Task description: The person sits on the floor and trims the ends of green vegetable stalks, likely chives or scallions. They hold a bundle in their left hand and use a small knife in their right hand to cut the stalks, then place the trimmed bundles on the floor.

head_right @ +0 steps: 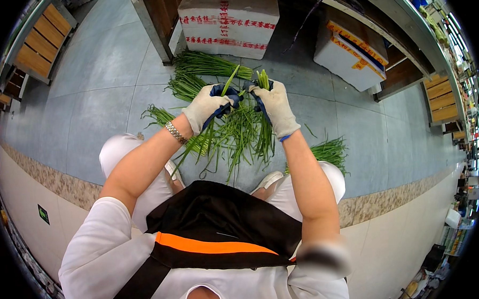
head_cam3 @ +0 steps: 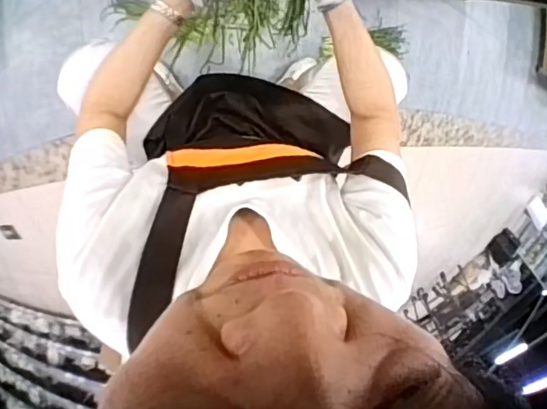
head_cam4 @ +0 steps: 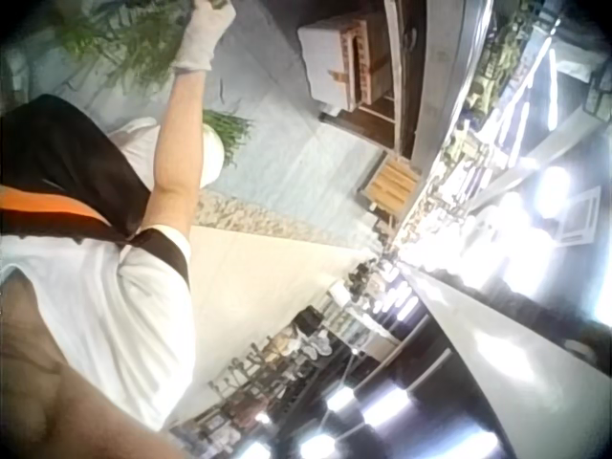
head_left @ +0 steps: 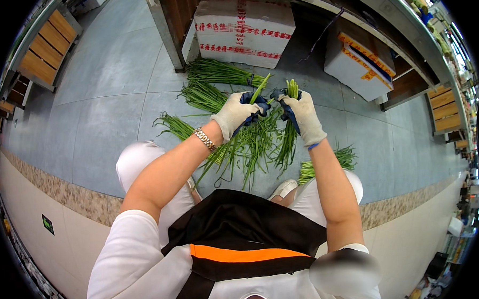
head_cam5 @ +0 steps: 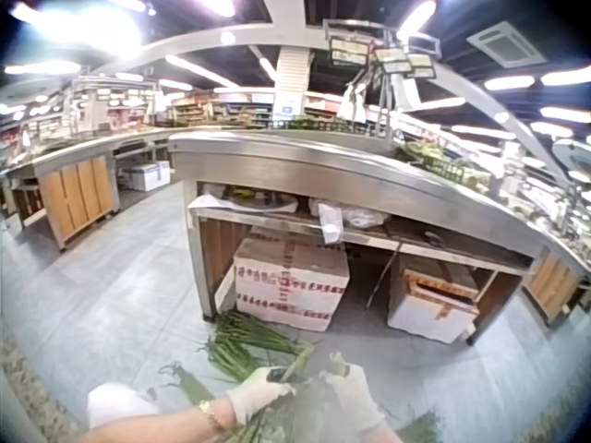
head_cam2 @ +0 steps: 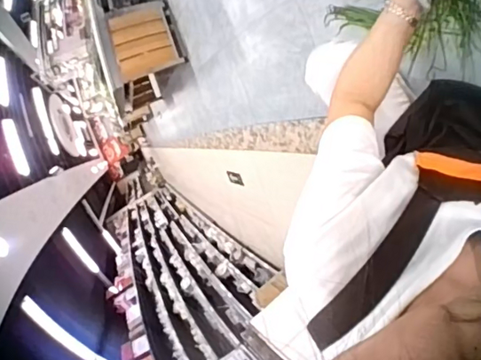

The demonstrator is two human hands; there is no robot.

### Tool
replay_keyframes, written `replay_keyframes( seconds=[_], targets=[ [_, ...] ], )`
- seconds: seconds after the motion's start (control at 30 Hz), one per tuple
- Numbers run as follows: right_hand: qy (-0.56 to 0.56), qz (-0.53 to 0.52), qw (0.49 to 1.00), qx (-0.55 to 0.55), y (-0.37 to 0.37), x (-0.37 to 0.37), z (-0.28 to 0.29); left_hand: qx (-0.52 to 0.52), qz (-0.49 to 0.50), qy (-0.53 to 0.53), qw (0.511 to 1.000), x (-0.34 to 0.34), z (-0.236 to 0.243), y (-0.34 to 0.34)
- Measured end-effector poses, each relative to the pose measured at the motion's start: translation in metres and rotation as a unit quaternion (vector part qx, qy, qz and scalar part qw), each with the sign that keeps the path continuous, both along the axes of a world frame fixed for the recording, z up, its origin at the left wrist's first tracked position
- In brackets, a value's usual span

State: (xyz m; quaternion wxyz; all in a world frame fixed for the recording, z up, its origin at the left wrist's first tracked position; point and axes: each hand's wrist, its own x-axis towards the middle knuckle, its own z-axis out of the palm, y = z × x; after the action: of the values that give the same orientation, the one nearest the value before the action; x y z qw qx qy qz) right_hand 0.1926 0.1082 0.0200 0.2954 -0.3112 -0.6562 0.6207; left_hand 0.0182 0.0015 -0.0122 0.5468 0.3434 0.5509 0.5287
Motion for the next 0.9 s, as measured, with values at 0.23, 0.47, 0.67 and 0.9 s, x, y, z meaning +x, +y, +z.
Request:
replay_keyframes(
  seconds=[0.23,0.47,0.67,0.9],
  targets=[
    [-0.133,0.052,0.972,0.185,0.004,0.002,0.011,-0.020,-0.015,0.003,1.000,-0.007,0.009,-0.006],
    [-0.148,-0.060,0.983,0.091,0.037,0.030,0.015,-0.040,-0.032,-0.033,0.998,-0.027,0.014,-0.011],
    [-0.161,-0.001,0.966,0.202,0.015,0.017,0.016,-0.025,-0.054,-0.103,0.993,-0.024,0.016,-0.011],
    [-0.118,0.052,0.986,0.105,0.019,0.019,0.006,-0.020,-0.075,-0.122,0.989,-0.017,0.021,-0.011]
  ],
)
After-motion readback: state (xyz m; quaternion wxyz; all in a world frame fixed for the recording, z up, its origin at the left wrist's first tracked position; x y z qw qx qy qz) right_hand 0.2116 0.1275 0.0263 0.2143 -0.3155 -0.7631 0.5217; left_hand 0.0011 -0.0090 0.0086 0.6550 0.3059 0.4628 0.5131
